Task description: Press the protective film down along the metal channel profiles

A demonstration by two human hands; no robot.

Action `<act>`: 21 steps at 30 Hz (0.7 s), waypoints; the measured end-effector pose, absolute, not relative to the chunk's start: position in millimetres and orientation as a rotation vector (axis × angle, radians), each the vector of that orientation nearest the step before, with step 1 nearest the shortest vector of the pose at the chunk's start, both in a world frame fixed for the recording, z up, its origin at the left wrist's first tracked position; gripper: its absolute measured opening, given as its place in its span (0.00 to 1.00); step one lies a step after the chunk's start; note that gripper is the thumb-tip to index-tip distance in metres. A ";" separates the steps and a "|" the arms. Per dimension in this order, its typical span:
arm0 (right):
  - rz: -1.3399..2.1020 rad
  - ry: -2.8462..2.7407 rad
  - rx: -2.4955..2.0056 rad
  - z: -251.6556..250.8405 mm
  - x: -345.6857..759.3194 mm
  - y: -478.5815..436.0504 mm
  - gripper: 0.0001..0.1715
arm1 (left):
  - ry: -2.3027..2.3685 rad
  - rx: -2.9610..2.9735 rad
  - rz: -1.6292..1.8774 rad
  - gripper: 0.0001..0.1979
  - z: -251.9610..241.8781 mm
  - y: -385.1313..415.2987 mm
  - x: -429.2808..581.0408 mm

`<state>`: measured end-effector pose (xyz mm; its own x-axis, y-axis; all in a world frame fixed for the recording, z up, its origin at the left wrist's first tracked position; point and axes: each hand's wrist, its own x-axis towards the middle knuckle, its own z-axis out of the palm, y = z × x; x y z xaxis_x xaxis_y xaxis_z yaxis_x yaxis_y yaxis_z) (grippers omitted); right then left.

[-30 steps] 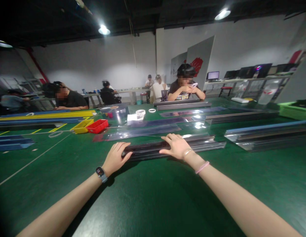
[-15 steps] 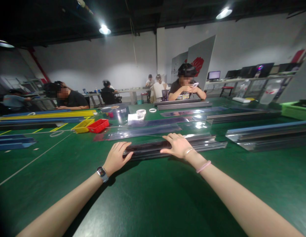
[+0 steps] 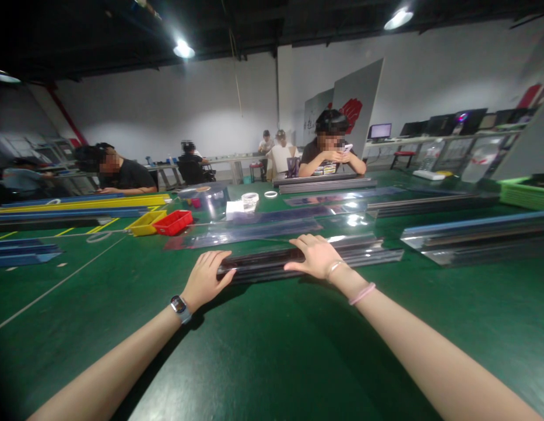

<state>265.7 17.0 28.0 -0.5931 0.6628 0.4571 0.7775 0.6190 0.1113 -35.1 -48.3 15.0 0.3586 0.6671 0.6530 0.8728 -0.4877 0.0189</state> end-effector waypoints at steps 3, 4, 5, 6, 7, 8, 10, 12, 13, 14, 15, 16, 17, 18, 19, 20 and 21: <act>-0.425 -2.474 -1.143 28.4 265.9 16.7 0.40 | -1.356 -2.287 -0.873 0.17 14.6 -47.9 -35.4; -0.425 -2.474 -1.144 28.5 265.9 16.5 0.40 | -1.359 -2.288 -0.873 0.17 14.6 -47.8 -35.5; -0.424 -2.474 -1.147 28.5 266.0 16.2 0.40 | -1.363 -2.291 -0.872 0.17 14.6 -47.7 -35.5; -0.424 -2.474 -1.152 28.5 266.0 16.0 0.40 | -1.366 -2.294 -0.870 0.17 14.7 -47.6 -35.5; -0.425 -2.475 -1.157 28.5 266.0 15.8 0.41 | -1.368 -2.296 -0.871 0.17 14.9 -47.6 -35.4; -0.426 -2.475 -1.162 28.6 265.9 15.7 0.41 | -1.369 -2.298 -0.871 0.17 15.0 -47.7 -35.2; -0.429 -2.474 -1.172 28.4 265.8 15.9 0.42 | -1.369 -2.296 -0.875 0.17 15.3 -48.0 -34.9; -0.432 -2.471 -1.185 27.9 265.8 16.6 0.43 | -1.364 -2.288 -0.879 0.17 15.4 -48.5 -34.5; -0.435 -2.469 -1.192 27.5 265.8 17.0 0.43 | -1.358 -2.285 -0.881 0.17 15.4 -48.7 -34.3; -0.438 -2.467 -1.199 27.1 265.9 17.3 0.44 | -1.352 -2.283 -0.884 0.17 15.4 -48.9 -34.2; -0.442 -2.465 -1.205 26.8 266.0 17.7 0.44 | -1.345 -2.282 -0.887 0.17 15.4 -49.0 -34.1; -0.446 -2.463 -1.209 26.4 266.1 17.9 0.44 | -1.340 -2.282 -0.889 0.17 15.4 -49.1 -34.1; -0.450 -2.464 -1.209 26.2 266.2 18.1 0.44 | -1.338 -2.283 -0.890 0.17 15.4 -49.1 -34.1; -0.454 -2.465 -1.206 26.1 266.3 18.1 0.44 | -1.337 -2.283 -0.891 0.17 15.3 -49.0 -34.1; -0.458 -2.464 -1.201 26.1 266.4 18.1 0.44 | -1.338 -2.283 -0.893 0.17 15.2 -48.9 -34.2; -0.463 -2.463 -1.196 26.2 266.5 18.0 0.44 | -1.338 -2.282 -0.895 0.17 15.1 -48.8 -34.3; -0.467 -2.461 -1.190 26.4 266.5 17.9 0.43 | -1.339 -2.281 -0.894 0.16 15.0 -48.7 -34.4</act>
